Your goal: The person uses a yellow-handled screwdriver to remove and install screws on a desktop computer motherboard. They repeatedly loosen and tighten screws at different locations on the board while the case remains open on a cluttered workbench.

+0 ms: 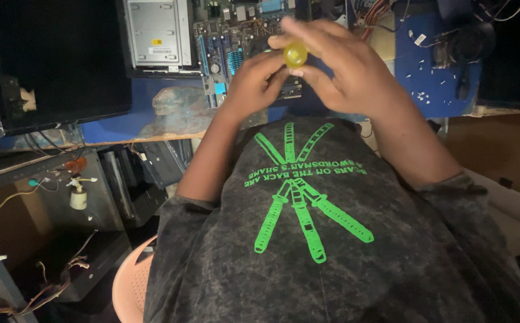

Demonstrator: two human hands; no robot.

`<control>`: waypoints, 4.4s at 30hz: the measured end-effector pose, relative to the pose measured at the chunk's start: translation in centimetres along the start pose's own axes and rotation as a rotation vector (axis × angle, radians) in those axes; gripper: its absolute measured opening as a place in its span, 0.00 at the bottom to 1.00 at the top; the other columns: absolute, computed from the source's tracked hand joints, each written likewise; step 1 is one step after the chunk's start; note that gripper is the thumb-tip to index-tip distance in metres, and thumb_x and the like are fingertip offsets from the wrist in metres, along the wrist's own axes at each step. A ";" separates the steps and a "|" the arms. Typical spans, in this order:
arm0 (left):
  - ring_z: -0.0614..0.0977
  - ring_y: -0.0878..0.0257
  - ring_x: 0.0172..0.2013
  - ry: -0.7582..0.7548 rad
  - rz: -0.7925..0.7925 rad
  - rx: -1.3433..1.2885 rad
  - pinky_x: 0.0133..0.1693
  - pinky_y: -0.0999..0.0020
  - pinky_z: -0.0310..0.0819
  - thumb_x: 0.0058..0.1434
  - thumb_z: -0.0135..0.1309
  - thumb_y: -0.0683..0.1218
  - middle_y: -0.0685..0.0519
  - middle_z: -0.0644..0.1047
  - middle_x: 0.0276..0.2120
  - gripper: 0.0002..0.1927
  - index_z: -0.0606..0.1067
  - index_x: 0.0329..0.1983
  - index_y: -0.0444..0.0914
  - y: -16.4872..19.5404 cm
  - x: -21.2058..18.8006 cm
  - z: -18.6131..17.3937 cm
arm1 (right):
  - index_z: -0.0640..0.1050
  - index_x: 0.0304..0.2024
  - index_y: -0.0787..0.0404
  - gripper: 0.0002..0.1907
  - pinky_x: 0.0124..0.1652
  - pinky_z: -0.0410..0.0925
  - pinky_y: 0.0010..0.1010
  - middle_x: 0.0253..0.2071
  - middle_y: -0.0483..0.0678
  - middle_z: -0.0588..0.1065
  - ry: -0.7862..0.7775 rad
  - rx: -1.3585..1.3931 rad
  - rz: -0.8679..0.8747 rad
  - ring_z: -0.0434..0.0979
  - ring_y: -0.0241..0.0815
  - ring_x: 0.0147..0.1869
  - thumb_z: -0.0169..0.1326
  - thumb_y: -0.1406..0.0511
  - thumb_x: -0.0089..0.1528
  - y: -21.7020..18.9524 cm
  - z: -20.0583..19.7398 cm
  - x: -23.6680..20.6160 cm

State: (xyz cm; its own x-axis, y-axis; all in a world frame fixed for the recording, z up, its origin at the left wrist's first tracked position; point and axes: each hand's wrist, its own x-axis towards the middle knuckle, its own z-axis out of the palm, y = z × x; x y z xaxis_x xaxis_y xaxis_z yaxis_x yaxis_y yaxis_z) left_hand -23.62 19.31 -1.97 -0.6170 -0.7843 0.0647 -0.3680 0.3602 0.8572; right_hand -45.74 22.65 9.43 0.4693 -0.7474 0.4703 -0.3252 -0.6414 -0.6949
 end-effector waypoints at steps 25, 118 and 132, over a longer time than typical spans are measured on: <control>0.83 0.45 0.47 0.172 0.290 0.073 0.49 0.55 0.78 0.58 0.64 0.41 0.43 0.80 0.44 0.16 0.75 0.48 0.35 1.2 0.6 0.7 | 0.74 0.58 0.65 0.25 0.52 0.74 0.34 0.52 0.51 0.77 0.188 0.086 0.065 0.81 0.49 0.52 0.72 0.62 0.66 0.1 1.1 -0.3; 0.86 0.58 0.44 0.377 0.204 -0.084 0.48 0.66 0.82 0.61 0.69 0.39 0.50 0.83 0.42 0.13 0.75 0.42 0.38 5.4 -5.7 0.4 | 0.71 0.61 0.65 0.25 0.45 0.72 0.23 0.44 0.46 0.79 -0.089 0.664 0.789 0.79 0.33 0.47 0.59 0.73 0.62 11.8 10.4 -13.8; 0.86 0.57 0.47 0.401 0.060 -0.251 0.50 0.66 0.82 0.62 0.66 0.34 0.47 0.82 0.41 0.11 0.75 0.41 0.36 4.4 -9.8 1.7 | 0.81 0.41 0.63 0.08 0.43 0.75 0.31 0.37 0.53 0.82 0.109 -0.028 1.036 0.85 0.41 0.40 0.55 0.65 0.70 16.4 11.0 -23.6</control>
State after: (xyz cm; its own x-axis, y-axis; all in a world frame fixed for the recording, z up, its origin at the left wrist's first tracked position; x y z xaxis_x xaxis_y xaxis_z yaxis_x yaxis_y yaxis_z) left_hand -20.38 29.41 0.27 -0.2969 -0.9165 0.2680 -0.1298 0.3168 0.9396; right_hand -53.13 31.70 -19.08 -0.1266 -0.9450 -0.3016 -0.5462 0.3202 -0.7741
